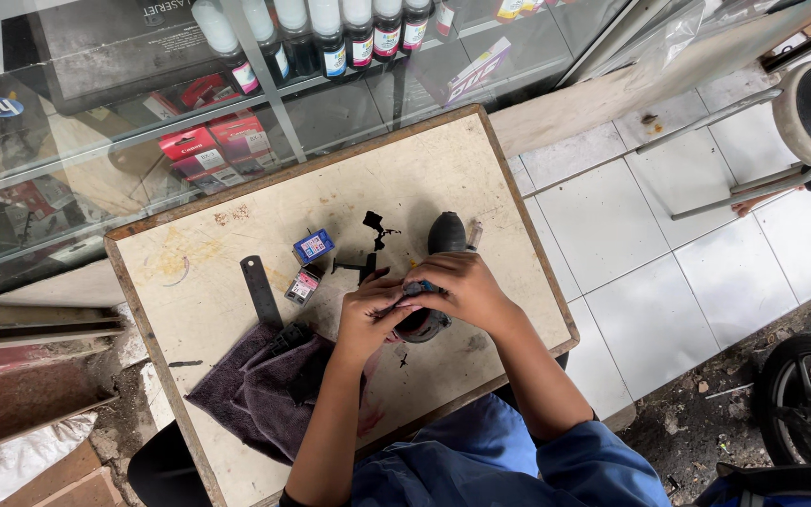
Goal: The person refills a printer ink cartridge using a syringe. They draw ink from a container, inject it into the cartridge, and repeat the process multiple times.
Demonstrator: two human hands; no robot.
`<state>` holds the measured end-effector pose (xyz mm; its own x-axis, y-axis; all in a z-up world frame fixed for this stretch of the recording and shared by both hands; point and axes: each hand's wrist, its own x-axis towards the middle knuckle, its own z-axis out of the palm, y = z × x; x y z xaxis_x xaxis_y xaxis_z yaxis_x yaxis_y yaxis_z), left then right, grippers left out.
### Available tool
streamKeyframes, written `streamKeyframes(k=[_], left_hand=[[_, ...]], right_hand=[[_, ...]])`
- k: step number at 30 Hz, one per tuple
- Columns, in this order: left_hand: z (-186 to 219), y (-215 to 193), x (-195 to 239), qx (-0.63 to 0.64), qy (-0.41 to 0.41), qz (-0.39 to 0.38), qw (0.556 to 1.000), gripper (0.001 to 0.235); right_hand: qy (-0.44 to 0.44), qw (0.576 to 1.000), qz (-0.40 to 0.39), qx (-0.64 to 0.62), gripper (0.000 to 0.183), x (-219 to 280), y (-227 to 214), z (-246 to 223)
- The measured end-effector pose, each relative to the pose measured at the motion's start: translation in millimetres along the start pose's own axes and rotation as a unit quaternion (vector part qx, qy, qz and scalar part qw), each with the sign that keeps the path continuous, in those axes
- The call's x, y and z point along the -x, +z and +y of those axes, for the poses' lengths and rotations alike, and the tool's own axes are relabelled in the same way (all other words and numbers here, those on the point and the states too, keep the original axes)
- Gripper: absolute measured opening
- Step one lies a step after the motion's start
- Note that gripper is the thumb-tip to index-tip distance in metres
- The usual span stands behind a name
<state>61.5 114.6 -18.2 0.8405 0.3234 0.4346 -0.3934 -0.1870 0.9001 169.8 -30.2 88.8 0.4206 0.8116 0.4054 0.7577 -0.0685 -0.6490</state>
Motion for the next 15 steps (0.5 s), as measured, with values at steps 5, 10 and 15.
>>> streamKeyframes(k=[5,10,15], left_hand=[[-2.6,-0.1,0.1,0.000,0.006,0.000,1.000,0.010],[-2.6,0.4,-0.1,0.018,0.008,0.001,1.000,0.010],[-13.0,0.6,4.8,0.013,0.015,-0.001,1.000,0.009]], right_hand=[[-0.004,1.000,-0.002,0.008,0.023,1.1,2.9,4.0],[-0.012,1.000,-0.006,0.027,0.024,1.7,4.8,5.8],[-0.004,0.999,-0.006,0.038,0.025,1.7,5.8,4.5]])
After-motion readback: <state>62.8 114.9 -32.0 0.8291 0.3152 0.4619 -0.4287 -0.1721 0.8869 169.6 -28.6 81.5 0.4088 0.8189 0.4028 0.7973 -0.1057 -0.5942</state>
